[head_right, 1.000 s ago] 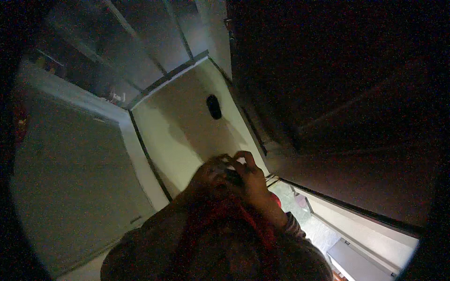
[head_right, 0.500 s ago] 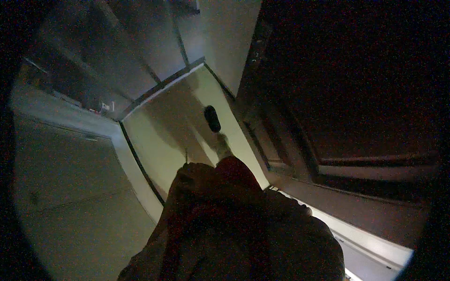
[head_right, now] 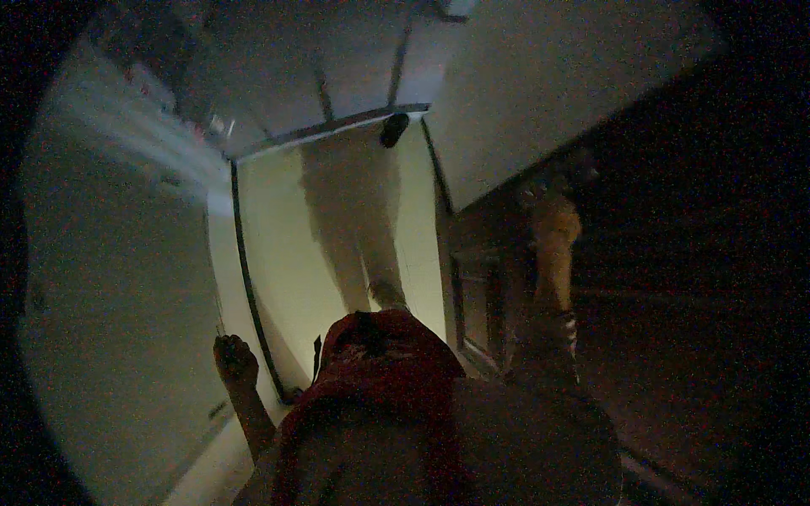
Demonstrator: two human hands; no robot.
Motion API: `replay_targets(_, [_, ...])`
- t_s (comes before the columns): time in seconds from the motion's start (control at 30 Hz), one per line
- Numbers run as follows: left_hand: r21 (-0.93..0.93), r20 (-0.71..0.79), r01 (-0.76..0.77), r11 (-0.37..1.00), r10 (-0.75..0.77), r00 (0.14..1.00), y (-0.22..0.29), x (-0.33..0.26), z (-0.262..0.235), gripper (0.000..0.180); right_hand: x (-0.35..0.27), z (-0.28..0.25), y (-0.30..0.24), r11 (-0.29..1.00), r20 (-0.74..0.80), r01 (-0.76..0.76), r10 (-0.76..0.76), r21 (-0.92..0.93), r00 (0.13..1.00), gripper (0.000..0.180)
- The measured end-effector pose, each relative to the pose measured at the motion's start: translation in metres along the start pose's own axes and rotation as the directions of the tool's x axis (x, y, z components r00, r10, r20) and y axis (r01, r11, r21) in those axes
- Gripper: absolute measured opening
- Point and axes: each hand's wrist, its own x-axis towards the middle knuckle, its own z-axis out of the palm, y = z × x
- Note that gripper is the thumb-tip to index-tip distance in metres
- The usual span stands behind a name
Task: The person uses a screwdriver to tighten screws on a door hinge while holding a tissue in the other hand. They repeatedly wipe the hinge area and continue adjusting the screws throughout the clip.
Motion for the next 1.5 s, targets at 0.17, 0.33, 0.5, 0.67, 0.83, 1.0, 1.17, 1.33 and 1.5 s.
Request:
replay_targets(0.17, [-0.14,-0.013,-0.05,0.989,0.049,0.999,-0.036,-0.05,-0.024,0.02,0.054,0.075,0.025,1.0,0.381,-0.027,0.025,0.001,0.924,0.031])
replay_targets(0.33, [-0.294,-0.381,-0.353,0.888,0.23,0.896,-0.068,-0.126,-0.087,0.015,0.047,0.171,0.077,0.917,-0.222,0.386,-0.398,-0.097,0.89,0.027])
replay_targets(0.5, [-0.319,-0.483,-0.482,0.816,0.298,0.824,-0.085,-0.236,-0.103,0.019,0.048,0.117,0.024,0.967,0.05,0.247,-0.25,0.059,0.967,0.025])
replay_targets(0.67, [-0.298,-0.31,-0.43,0.852,0.34,0.888,-0.064,-0.337,-0.155,0.019,0.028,-0.002,-0.079,0.918,0.014,0.355,-0.363,0.176,0.932,0.025])
replay_targets(0.83, [-0.045,-0.472,-0.338,0.94,0.279,0.837,-0.055,-0.464,-0.181,0.021,-0.046,-0.137,-0.192,0.821,-0.048,0.487,-0.496,0.299,0.867,0.025])
replay_targets(1.0, [0.127,-0.531,-0.248,0.96,0.277,0.801,-0.059,-0.533,-0.156,0.024,-0.131,-0.238,-0.275,0.679,-0.14,0.613,-0.617,0.404,0.775,0.025])
replay_targets(1.17, [0.116,-0.496,-0.193,0.974,0.225,0.839,-0.081,-0.6,-0.219,0.024,-0.273,-0.324,-0.328,0.507,-0.204,0.73,-0.74,0.458,0.641,0.024])
replay_targets(1.33, [0.075,-0.458,-0.238,0.968,0.245,0.854,-0.115,-0.665,-0.25,0.025,-0.442,-0.481,-0.308,0.464,-0.024,0.489,-0.707,0.739,0.707,0.02])
replay_targets(1.5, [0.034,-0.531,-0.282,0.959,0.256,0.808,-0.159,-0.747,-0.297,0.025,-0.573,-0.532,-0.3,0.456,0.089,0.477,-0.786,0.751,0.612,0.02])
